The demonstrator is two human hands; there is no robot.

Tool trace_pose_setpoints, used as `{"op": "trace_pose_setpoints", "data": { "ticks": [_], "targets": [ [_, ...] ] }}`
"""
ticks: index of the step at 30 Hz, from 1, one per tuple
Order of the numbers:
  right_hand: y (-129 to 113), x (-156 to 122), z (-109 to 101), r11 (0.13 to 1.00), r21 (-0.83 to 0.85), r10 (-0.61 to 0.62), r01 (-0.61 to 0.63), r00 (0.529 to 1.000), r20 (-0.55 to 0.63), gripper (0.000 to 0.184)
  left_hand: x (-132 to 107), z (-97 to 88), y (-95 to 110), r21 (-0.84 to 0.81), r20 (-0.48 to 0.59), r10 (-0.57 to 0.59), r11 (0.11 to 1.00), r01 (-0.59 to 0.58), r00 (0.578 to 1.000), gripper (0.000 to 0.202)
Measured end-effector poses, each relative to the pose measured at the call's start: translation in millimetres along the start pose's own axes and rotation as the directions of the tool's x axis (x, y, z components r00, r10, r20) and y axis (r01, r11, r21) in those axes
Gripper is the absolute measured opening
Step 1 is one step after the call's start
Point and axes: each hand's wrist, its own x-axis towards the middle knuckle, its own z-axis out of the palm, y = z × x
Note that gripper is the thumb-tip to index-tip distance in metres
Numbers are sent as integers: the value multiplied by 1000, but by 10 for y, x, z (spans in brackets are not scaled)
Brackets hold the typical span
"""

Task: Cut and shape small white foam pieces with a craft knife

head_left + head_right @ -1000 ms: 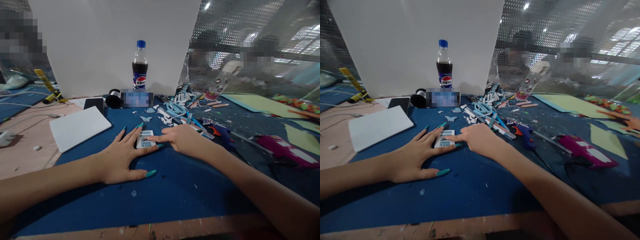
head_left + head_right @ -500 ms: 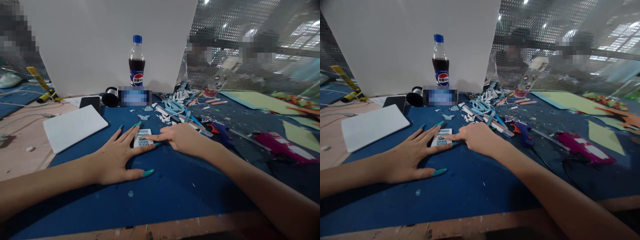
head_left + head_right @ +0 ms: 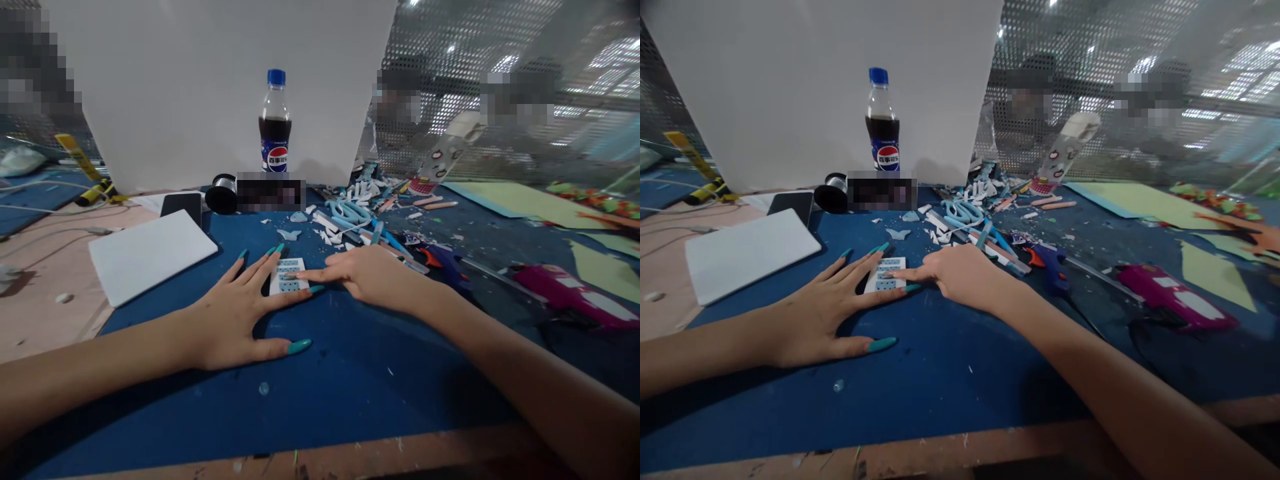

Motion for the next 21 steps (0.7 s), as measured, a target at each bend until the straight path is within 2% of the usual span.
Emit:
{"op": "trace_pose_setpoints", "data": {
  "ticks": [12,21],
  "targets": [
    [19,-20,-33,999,28,19,-20,999,34,67,-2,19,-18,-15,-23,11,1000,-12,1000,64],
    [48,-47,-59,999,32,23,-25,997,78,65,-3,-6,-4,-13,1,1,1000,-1,1000,64]
  ]
}}
